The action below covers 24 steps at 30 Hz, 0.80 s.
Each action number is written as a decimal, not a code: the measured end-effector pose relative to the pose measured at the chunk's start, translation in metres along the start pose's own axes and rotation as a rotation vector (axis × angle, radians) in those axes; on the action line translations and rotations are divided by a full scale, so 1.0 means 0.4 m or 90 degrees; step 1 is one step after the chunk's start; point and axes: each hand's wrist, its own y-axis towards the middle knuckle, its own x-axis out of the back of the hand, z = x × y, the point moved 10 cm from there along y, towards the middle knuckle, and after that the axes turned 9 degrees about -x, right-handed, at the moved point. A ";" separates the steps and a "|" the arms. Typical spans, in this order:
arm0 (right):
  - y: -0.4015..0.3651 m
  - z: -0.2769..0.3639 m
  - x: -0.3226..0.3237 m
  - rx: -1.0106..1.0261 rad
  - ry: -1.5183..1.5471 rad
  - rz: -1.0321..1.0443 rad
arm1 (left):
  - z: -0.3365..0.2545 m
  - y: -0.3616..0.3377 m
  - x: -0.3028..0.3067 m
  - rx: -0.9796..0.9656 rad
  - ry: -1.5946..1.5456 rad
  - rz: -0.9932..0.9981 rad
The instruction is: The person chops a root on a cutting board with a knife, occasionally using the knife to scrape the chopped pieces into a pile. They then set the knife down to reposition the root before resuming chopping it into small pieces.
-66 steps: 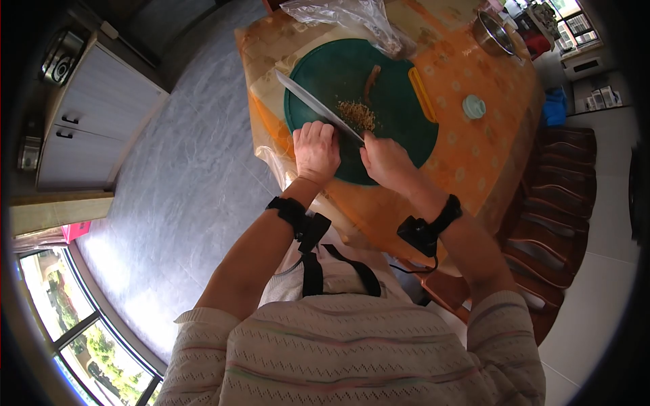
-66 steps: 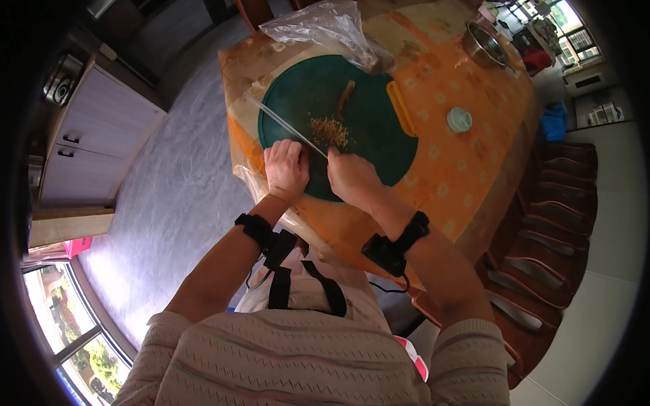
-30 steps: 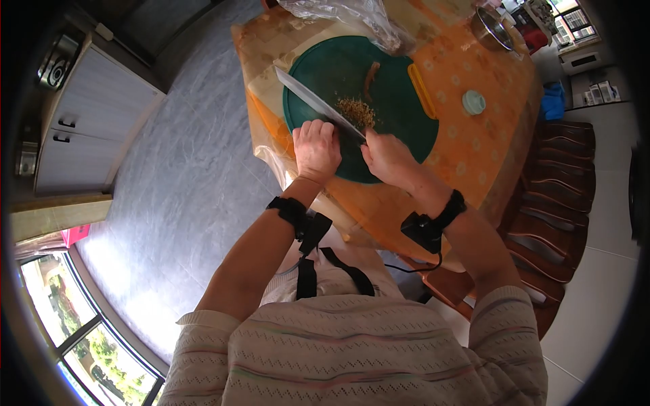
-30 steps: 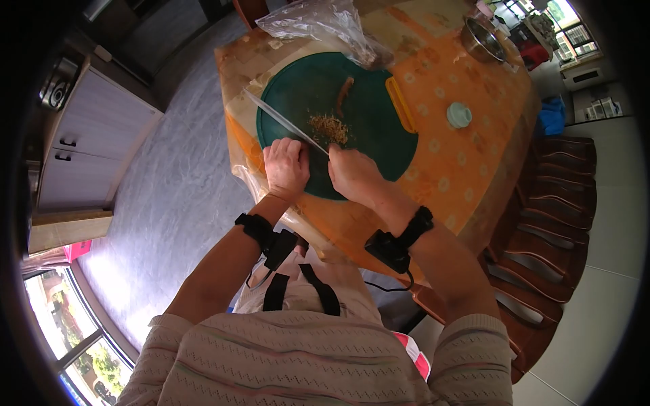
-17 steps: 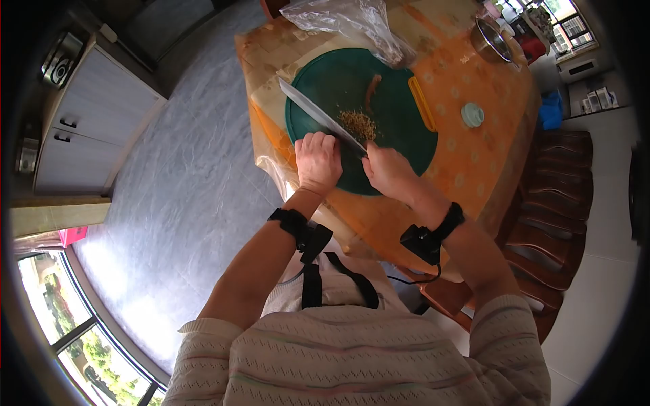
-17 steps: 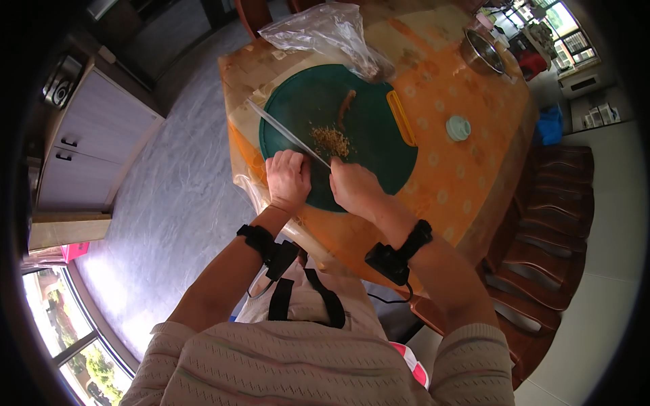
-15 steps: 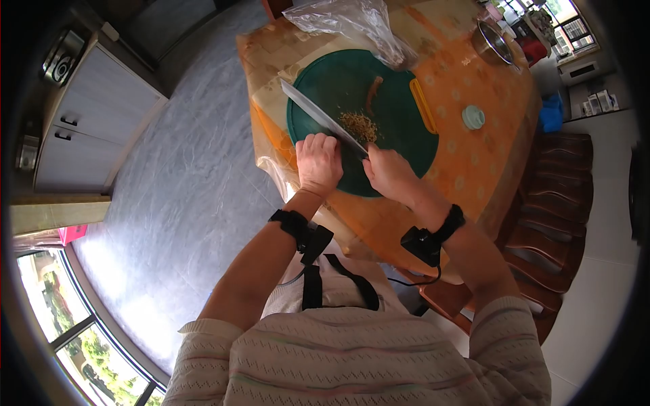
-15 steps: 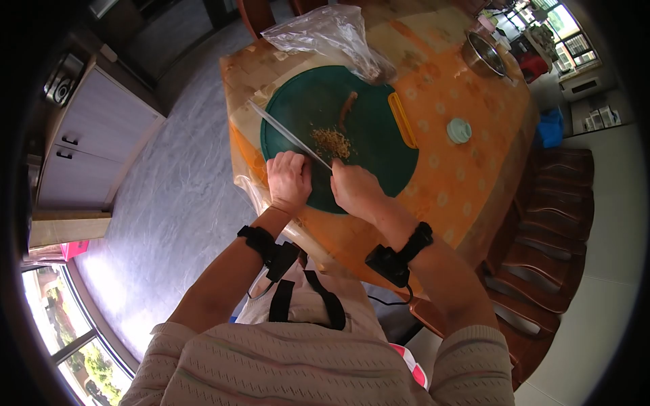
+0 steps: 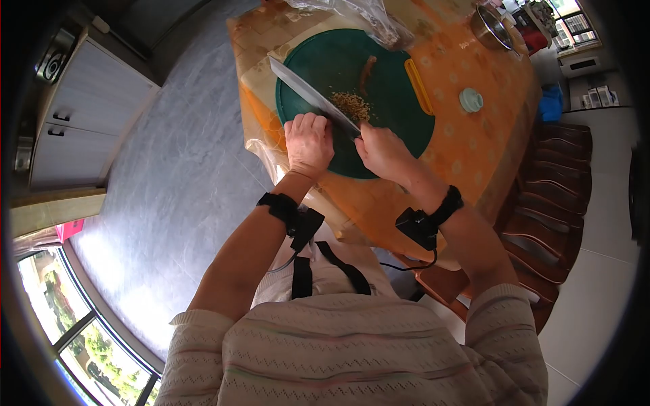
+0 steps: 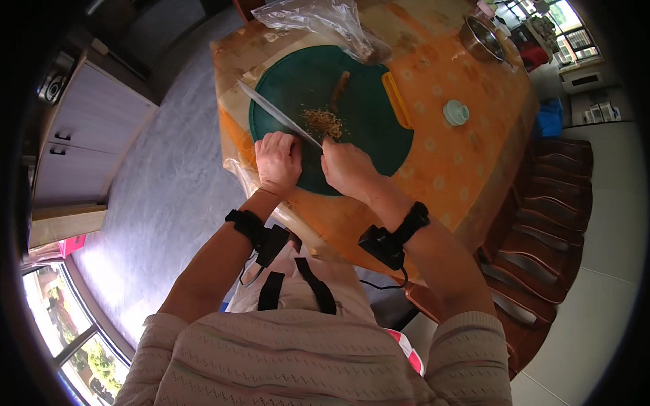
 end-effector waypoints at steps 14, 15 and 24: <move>0.033 -0.043 0.016 0.015 0.113 0.039 | 0.001 -0.002 -0.005 0.012 0.006 0.029; 0.037 -0.051 0.015 0.016 0.117 0.044 | 0.000 -0.002 -0.005 0.008 0.004 0.029; 0.043 -0.118 0.066 -0.043 0.149 0.063 | 0.001 0.000 -0.003 0.016 0.000 0.028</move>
